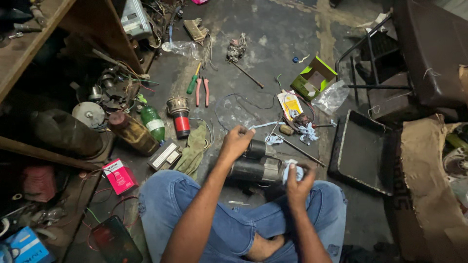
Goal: The person sits on the workshop floor with a starter motor in their lap. They first work on the motor with a long metal rod, then repeatedly wipe and rub the motor's housing and end cap with a blue cloth, turning the motor to clean different sides.
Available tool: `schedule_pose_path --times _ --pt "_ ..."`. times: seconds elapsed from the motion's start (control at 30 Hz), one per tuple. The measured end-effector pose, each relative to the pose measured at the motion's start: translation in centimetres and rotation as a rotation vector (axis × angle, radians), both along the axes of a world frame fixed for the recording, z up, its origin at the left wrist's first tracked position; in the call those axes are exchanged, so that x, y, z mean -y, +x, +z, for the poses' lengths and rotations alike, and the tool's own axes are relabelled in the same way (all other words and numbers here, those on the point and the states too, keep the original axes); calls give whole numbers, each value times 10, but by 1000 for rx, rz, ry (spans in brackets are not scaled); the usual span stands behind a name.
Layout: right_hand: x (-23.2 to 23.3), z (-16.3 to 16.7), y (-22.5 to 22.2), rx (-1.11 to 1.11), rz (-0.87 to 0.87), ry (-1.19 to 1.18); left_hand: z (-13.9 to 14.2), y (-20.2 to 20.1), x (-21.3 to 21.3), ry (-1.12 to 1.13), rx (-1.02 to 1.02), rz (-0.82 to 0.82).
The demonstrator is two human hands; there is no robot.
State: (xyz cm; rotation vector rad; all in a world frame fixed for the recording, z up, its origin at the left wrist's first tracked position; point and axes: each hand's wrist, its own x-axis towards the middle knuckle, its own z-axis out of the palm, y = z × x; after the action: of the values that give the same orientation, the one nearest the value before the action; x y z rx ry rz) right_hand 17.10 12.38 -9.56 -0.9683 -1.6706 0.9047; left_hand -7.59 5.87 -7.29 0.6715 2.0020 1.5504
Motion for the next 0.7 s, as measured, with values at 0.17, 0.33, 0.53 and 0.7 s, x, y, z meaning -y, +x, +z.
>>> schedule_pose_path --times 0.17,0.33,0.53,0.7 --pt "-16 -16 4 -1 -135 7 5 1 2 -58 159 -18" --pt "-17 -18 11 127 196 60 4 2 0 8 75 -13" --pt "-5 5 6 300 239 4 -1 2 -2 -31 39 8" --pt "-14 -1 0 368 225 20 2 0 0 -52 73 -9"
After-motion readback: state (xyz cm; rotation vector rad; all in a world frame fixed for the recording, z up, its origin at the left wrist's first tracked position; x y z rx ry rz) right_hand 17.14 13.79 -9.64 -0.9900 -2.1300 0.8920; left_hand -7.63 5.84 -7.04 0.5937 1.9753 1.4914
